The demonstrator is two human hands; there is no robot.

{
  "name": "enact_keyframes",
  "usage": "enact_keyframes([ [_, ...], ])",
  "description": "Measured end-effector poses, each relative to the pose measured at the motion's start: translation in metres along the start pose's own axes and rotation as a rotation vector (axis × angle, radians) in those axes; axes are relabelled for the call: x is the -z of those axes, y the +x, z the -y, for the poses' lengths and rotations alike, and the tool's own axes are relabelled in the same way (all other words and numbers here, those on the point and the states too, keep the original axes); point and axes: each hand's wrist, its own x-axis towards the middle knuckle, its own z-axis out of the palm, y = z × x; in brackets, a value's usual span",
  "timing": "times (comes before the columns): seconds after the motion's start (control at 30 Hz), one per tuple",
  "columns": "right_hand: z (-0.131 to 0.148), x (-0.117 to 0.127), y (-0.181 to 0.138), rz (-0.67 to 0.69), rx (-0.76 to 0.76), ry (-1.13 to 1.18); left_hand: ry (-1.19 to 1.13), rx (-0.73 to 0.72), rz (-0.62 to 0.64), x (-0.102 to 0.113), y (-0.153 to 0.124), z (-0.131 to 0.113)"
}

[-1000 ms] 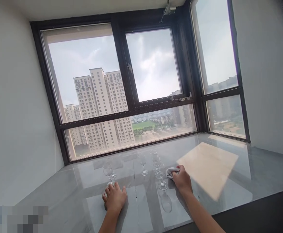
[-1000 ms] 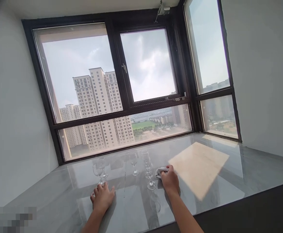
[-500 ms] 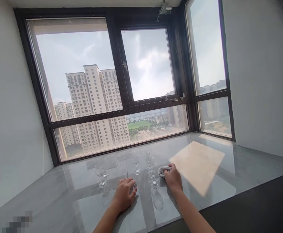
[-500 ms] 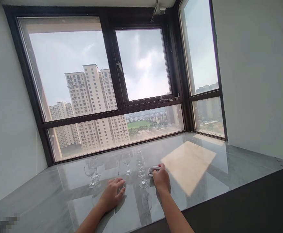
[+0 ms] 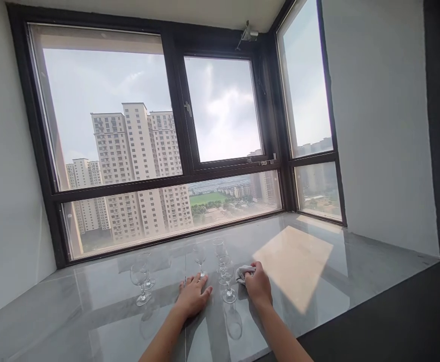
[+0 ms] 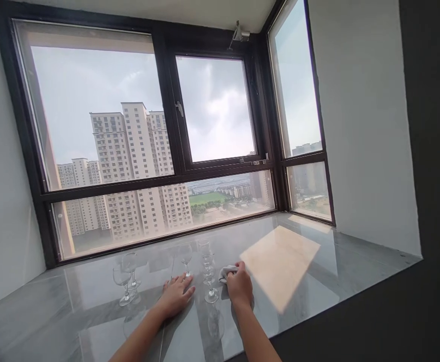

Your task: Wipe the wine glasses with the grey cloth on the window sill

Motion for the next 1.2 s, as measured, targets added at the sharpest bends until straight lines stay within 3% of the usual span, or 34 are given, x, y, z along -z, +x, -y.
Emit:
enact_keyframes([
  [0.13, 0.0, -0.001, 0.001, -0.003, -0.011, -0.007, -0.013, 0.014, -0.017, -0.001, -0.022, 0.01],
  [0.4, -0.006, -0.006, 0.004, -0.006, -0.004, 0.004, 0.0, 0.114, -0.078, 0.009, -0.109, 0.048],
  [0.63, -0.008, -0.004, 0.003, 0.032, 0.008, 0.008, 0.059, 0.266, -0.066, 0.021, -0.15, 0.095],
  [0.83, -0.009, -0.006, 0.004, 0.034, 0.002, -0.019, 0.107, 0.38, -0.103, 0.021, -0.168, 0.119],
  [1.2, -0.011, -0.007, 0.005, 0.036, 0.009, -0.039, 0.138, 0.403, -0.131, 0.025, -0.171, 0.11],
])
